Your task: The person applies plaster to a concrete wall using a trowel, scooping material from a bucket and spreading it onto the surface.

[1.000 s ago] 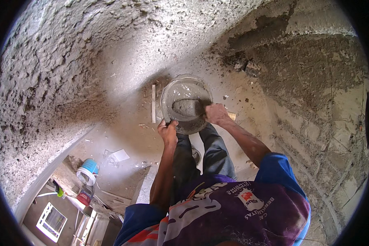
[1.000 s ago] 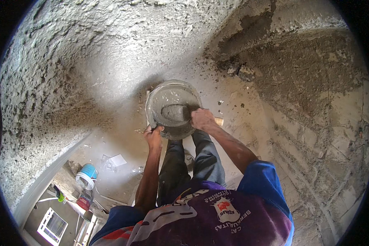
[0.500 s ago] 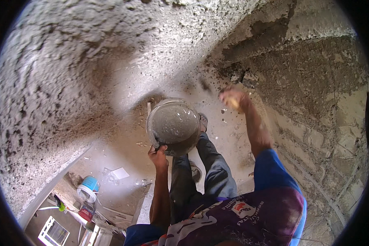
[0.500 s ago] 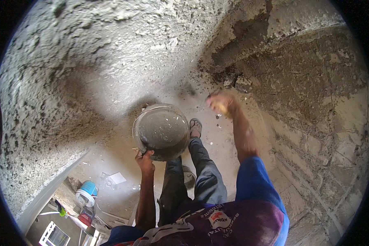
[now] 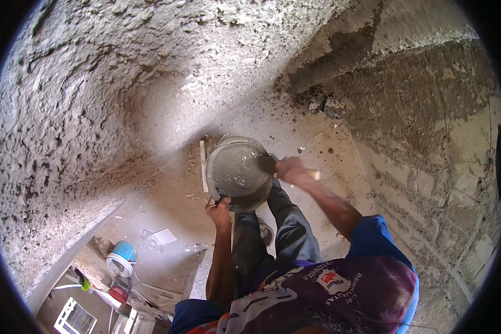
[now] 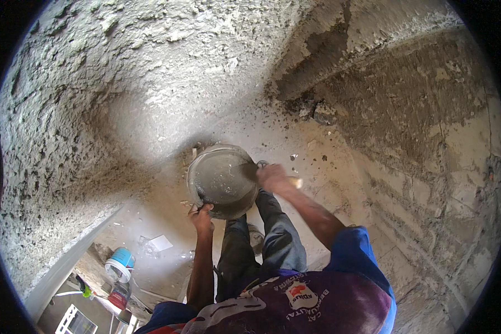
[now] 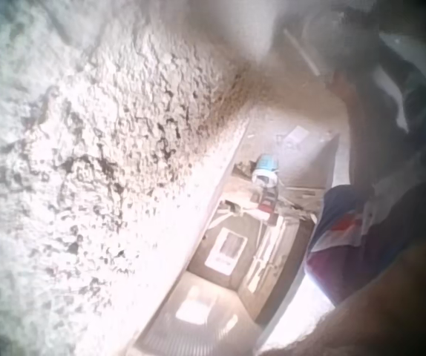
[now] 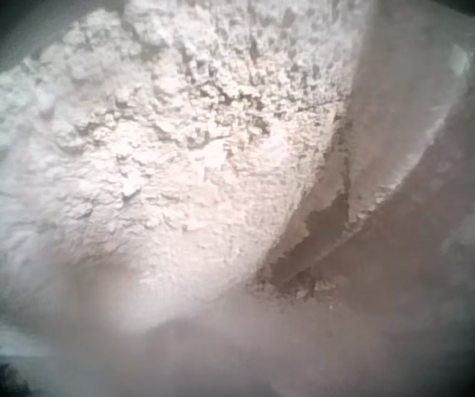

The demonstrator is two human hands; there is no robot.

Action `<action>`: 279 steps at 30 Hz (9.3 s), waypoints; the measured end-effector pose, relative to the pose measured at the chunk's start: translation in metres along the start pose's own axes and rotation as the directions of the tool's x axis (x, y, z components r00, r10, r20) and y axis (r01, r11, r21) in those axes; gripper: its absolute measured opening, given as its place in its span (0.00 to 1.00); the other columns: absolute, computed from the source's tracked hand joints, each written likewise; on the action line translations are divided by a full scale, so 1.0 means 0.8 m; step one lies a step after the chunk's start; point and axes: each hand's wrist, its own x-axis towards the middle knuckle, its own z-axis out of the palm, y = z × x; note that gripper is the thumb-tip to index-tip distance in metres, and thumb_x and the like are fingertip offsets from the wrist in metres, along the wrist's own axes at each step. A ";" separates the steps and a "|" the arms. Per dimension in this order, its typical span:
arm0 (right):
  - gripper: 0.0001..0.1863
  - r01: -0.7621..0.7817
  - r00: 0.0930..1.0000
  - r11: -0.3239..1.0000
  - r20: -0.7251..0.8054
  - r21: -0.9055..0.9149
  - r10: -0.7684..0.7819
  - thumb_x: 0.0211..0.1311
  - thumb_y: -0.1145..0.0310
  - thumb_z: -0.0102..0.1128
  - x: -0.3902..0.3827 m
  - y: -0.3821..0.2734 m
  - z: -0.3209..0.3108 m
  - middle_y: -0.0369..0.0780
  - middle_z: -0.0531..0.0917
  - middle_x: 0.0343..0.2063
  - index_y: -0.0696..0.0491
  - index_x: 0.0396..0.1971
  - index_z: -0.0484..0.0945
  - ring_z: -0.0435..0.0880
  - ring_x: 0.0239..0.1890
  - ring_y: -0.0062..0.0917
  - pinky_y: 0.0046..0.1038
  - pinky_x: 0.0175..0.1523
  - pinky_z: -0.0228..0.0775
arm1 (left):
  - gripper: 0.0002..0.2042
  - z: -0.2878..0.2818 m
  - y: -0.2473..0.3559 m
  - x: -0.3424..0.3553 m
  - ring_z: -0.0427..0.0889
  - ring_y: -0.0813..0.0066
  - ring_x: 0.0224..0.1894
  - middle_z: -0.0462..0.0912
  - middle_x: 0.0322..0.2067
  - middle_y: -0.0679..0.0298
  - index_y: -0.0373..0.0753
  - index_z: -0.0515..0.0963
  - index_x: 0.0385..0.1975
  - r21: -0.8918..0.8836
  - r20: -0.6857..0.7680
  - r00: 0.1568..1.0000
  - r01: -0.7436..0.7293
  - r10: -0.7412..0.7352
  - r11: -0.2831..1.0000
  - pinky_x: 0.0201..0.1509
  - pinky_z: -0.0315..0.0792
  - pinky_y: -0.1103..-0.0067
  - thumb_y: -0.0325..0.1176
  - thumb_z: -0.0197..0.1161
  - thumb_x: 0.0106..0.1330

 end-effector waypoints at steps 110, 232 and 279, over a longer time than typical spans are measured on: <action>0.08 -0.059 0.996 0.985 -0.079 -0.163 0.046 0.47 0.71 0.51 -0.280 -0.056 -0.223 0.42 0.81 0.25 0.53 0.26 0.80 0.82 0.30 0.30 0.32 0.33 0.75 | 0.13 0.018 0.213 -0.154 0.74 0.75 0.29 0.77 0.28 0.63 0.29 0.74 0.29 0.146 0.147 0.987 0.038 -0.060 0.989 0.37 0.67 0.82 0.16 0.55 0.39; 0.18 0.168 0.982 0.982 -0.100 0.088 -0.159 0.46 0.55 0.53 -0.291 -0.001 -0.090 0.48 0.80 0.33 0.53 0.32 0.78 0.79 0.37 0.41 0.42 0.41 0.70 | 0.19 0.050 0.163 -0.201 0.70 0.73 0.30 0.74 0.29 0.62 0.30 0.70 0.33 0.349 0.073 0.990 0.087 -0.119 0.933 0.32 0.65 0.76 0.23 0.62 0.36; 0.12 0.166 0.976 0.985 -0.137 -0.036 -0.169 0.48 0.59 0.52 -0.238 -0.081 -0.111 0.45 0.80 0.20 0.51 0.22 0.78 0.81 0.26 0.36 0.34 0.30 0.73 | 0.11 0.009 0.181 -0.143 0.72 0.79 0.25 0.78 0.24 0.66 0.32 0.76 0.26 0.152 0.269 0.962 -0.089 0.045 0.984 0.32 0.67 0.81 0.20 0.57 0.38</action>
